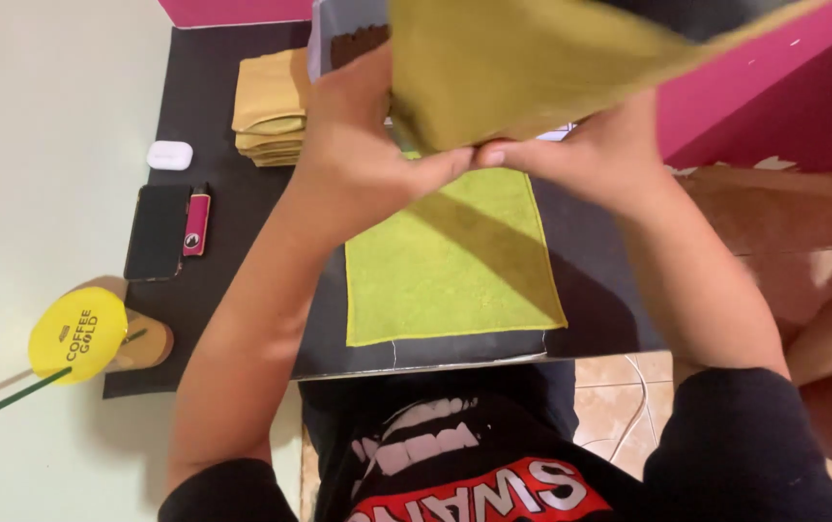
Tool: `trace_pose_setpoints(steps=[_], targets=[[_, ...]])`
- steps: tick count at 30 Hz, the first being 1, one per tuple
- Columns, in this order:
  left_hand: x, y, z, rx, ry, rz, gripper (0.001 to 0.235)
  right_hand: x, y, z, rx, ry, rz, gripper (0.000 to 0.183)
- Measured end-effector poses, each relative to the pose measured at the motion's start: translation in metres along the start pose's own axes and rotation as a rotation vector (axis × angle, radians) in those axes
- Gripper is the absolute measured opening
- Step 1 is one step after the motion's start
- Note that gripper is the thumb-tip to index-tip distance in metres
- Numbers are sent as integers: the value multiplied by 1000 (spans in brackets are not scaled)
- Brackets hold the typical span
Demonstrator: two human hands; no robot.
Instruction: Filling a coffee bag with ground coffee using a spoon and weighing it on a digital scale to reach a specific weight.
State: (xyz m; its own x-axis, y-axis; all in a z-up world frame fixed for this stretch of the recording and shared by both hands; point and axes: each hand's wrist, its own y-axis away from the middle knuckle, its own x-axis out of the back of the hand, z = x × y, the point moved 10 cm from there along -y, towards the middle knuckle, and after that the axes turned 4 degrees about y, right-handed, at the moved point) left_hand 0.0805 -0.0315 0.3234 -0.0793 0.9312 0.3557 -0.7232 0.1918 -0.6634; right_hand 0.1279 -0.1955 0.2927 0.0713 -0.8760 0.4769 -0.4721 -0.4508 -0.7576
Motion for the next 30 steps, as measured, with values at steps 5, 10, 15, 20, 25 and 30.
trace_pose_setpoints(steps=[5, 10, 15, 20, 25, 30], targets=[[-53, 85, -146, 297, 108, -55, 70, -84, 90, 84, -333, -155, -141, 63], [-89, 204, -290, 604, -28, -145, 83, -138, 163, 147, -401, -117, -376, 63], [-88, 202, -271, 669, 43, -66, 76, -142, 165, 153, -397, -131, -338, 57], [-84, 187, -247, 577, -154, -133, 67, -141, 161, 149, -373, -158, -369, 52], [-84, 193, -248, 549, -179, -138, 68, -138, 162, 144, -344, -127, -362, 55], [-85, 192, -249, 549, -164, -132, 70, -138, 160, 146, -355, -172, -367, 53]])
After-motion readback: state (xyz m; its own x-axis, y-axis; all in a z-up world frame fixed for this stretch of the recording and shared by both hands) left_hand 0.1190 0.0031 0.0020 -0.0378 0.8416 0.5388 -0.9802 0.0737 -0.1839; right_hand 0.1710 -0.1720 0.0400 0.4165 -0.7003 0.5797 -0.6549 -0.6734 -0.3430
